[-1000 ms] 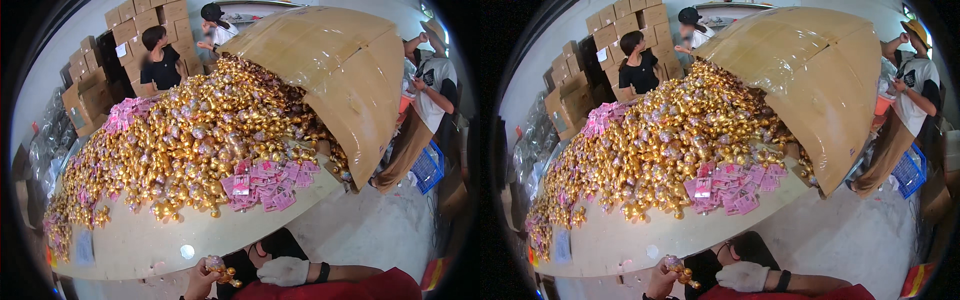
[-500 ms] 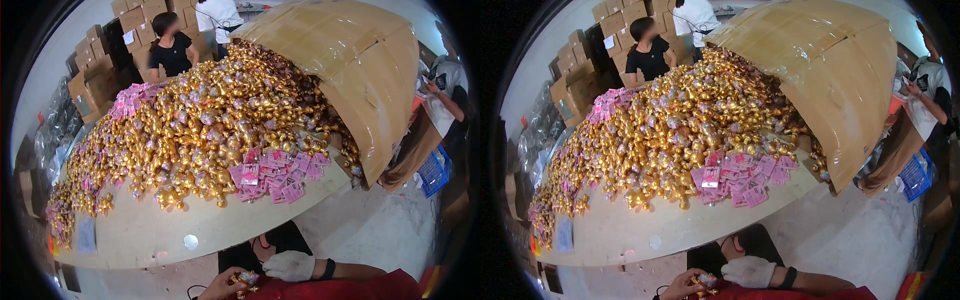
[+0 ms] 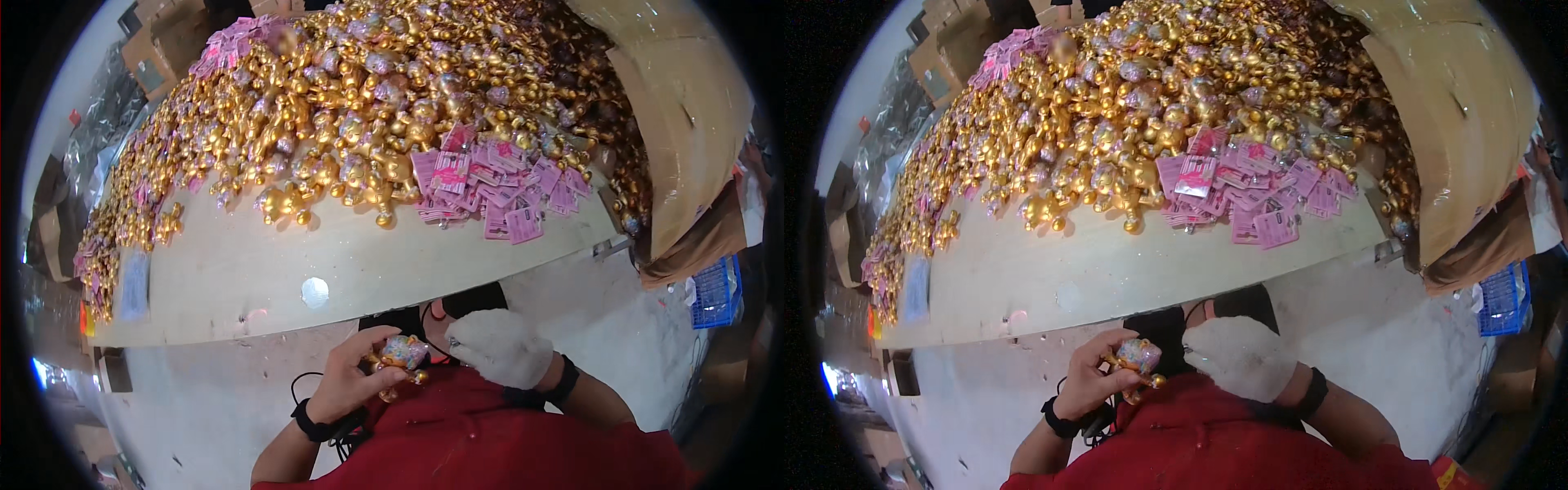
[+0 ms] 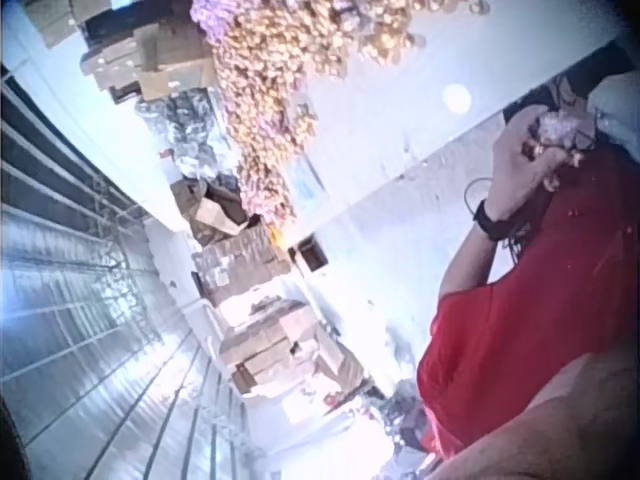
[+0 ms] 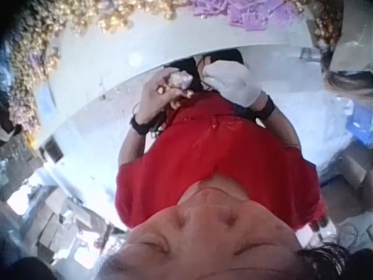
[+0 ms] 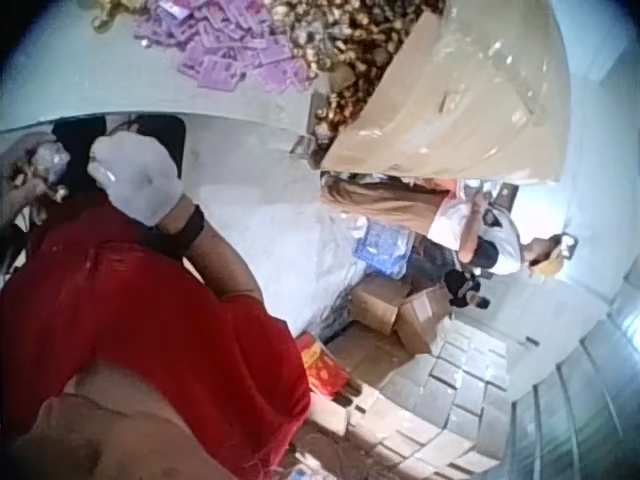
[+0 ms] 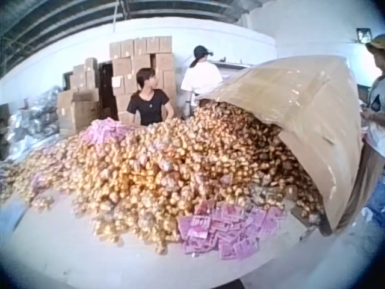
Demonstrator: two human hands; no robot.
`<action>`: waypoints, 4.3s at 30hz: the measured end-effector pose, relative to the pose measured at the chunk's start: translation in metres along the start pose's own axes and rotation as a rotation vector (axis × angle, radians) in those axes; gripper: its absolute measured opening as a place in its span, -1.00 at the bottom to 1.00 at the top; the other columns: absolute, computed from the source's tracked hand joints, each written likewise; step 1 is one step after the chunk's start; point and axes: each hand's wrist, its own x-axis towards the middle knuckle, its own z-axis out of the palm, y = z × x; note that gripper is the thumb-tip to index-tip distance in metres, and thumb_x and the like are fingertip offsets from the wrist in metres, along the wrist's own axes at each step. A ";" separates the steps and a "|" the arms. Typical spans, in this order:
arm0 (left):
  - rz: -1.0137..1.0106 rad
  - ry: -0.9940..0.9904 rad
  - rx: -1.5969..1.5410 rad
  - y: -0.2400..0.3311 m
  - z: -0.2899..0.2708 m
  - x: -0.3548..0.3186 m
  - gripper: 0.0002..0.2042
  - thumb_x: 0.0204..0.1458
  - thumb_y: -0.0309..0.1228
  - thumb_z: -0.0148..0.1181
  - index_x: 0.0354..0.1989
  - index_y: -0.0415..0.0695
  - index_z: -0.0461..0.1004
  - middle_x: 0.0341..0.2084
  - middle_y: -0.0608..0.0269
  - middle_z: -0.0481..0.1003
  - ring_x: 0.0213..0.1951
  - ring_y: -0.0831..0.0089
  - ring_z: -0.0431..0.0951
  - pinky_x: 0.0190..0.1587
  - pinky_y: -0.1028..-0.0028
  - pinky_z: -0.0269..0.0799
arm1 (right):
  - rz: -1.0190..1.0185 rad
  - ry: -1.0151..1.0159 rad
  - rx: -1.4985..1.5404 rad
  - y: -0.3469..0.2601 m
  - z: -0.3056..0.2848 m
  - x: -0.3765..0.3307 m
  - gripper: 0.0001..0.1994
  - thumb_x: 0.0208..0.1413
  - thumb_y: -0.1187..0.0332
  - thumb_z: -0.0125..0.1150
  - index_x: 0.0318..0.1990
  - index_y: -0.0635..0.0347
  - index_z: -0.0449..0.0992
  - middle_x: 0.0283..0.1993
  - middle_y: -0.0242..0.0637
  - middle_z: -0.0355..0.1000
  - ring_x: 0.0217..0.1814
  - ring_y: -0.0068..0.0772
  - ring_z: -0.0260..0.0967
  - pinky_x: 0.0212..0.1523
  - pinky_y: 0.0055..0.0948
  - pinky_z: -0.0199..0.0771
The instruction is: Sorting and organizing gold-colored figurines and pink packets on a large work table.
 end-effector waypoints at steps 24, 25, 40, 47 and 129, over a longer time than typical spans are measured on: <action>0.098 -0.266 0.555 0.025 0.026 -0.004 -0.51 -0.15 -0.24 0.43 -0.03 -0.15 0.46 -0.41 0.13 0.45 -0.41 0.22 0.52 -0.36 0.37 0.47 | -0.068 -0.285 0.025 0.000 0.001 -0.019 -0.89 -0.04 0.34 0.21 -0.38 0.10 0.44 -0.47 -0.34 0.33 -0.40 -0.30 0.39 -0.39 -0.34 0.40; 0.097 -0.275 0.561 0.025 0.027 -0.003 -0.51 -0.15 -0.24 0.43 -0.03 -0.15 0.46 -0.40 0.13 0.45 -0.41 0.21 0.52 -0.36 0.36 0.47 | -0.058 -0.262 0.061 0.000 0.002 -0.022 -0.89 -0.04 0.34 0.21 -0.38 0.11 0.43 -0.48 -0.33 0.32 -0.41 -0.29 0.39 -0.39 -0.33 0.40; 0.155 -0.440 0.728 0.035 0.044 0.003 -0.60 -0.12 -0.21 0.34 -0.13 -0.10 0.43 -0.42 0.11 0.40 -0.40 0.14 0.50 -0.34 0.26 0.43 | 0.095 -0.420 0.306 0.011 0.028 -0.058 -0.86 0.07 0.30 0.09 -0.40 0.18 0.40 -0.39 -0.14 0.36 -0.33 -0.05 0.38 -0.29 -0.15 0.42; 0.142 -0.462 0.803 0.035 0.053 -0.002 -0.56 -0.19 -0.24 0.40 -0.14 -0.15 0.43 -0.45 0.11 0.40 -0.41 0.17 0.50 -0.35 0.29 0.44 | 0.001 -0.374 0.271 0.015 0.047 -0.073 -0.84 0.06 0.28 0.10 -0.41 0.18 0.40 -0.45 -0.19 0.33 -0.34 -0.08 0.38 -0.35 -0.17 0.40; 0.615 0.345 0.948 0.038 -0.042 0.283 -0.84 -0.19 -0.51 0.28 -0.56 -0.23 0.38 -0.50 0.04 0.39 -0.38 0.16 0.42 -0.37 0.26 0.33 | 0.454 -0.304 0.259 0.031 0.020 -0.096 -0.75 0.14 0.22 -0.02 -0.29 0.19 0.48 -0.29 -0.02 0.48 -0.19 0.07 0.45 -0.12 -0.08 0.41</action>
